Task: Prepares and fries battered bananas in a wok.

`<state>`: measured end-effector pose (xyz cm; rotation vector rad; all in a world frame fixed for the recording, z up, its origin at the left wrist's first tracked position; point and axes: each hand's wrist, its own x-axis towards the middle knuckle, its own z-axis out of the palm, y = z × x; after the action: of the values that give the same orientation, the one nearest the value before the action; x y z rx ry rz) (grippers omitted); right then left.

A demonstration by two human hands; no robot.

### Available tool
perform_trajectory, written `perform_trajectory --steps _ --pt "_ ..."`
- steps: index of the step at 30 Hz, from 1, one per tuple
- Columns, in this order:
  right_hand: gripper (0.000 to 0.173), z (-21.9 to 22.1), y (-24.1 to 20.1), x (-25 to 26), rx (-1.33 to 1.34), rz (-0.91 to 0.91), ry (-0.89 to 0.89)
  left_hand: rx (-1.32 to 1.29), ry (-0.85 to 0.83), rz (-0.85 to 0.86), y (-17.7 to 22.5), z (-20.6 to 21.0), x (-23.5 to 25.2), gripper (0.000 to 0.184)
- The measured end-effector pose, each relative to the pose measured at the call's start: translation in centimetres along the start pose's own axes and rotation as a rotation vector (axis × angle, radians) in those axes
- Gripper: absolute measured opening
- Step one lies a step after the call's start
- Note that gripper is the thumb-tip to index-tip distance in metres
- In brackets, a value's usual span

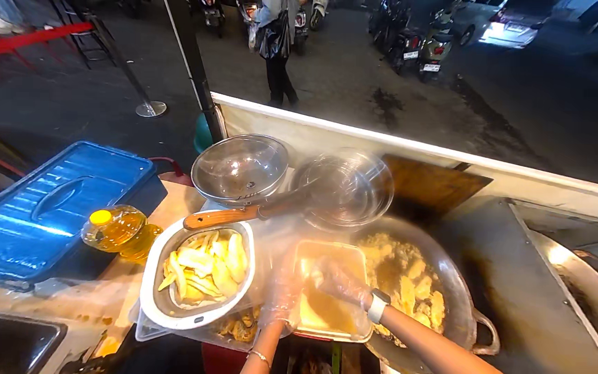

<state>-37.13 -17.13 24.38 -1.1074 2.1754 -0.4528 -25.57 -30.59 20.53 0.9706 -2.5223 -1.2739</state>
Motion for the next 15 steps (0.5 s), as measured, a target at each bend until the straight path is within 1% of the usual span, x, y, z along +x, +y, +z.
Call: perform_trajectory --steps 3,5,8,10,12,14,15 --pt "0.030 1.1 1.3 -0.4 0.058 0.025 0.010 0.021 0.011 -0.003 -0.1 0.3 -0.2 0.053" --pt "0.034 0.5 1.6 -1.0 0.166 0.069 0.043 0.028 0.032 0.001 -0.2 0.4 -0.1 0.053" --pt "0.035 -2.8 1.9 -3.4 0.346 0.150 0.131 0.061 0.035 0.001 -0.1 0.3 -0.3 0.052" --pt "0.034 -5.2 3.1 -5.6 0.513 0.169 0.243 0.068 0.042 0.012 -0.2 0.4 -0.3 0.051" --pt "0.030 -7.1 5.1 -7.8 0.648 0.148 0.368 0.055 0.038 0.016 -0.3 0.5 -0.2 0.052" --pt "0.029 -8.6 7.7 -9.8 0.687 0.189 0.456 0.062 0.020 -0.009 0.0 0.3 -0.2 0.053" --pt "0.030 -9.2 9.2 -10.6 0.651 0.251 0.484 0.063 0.018 -0.017 0.2 0.3 -0.3 0.053"
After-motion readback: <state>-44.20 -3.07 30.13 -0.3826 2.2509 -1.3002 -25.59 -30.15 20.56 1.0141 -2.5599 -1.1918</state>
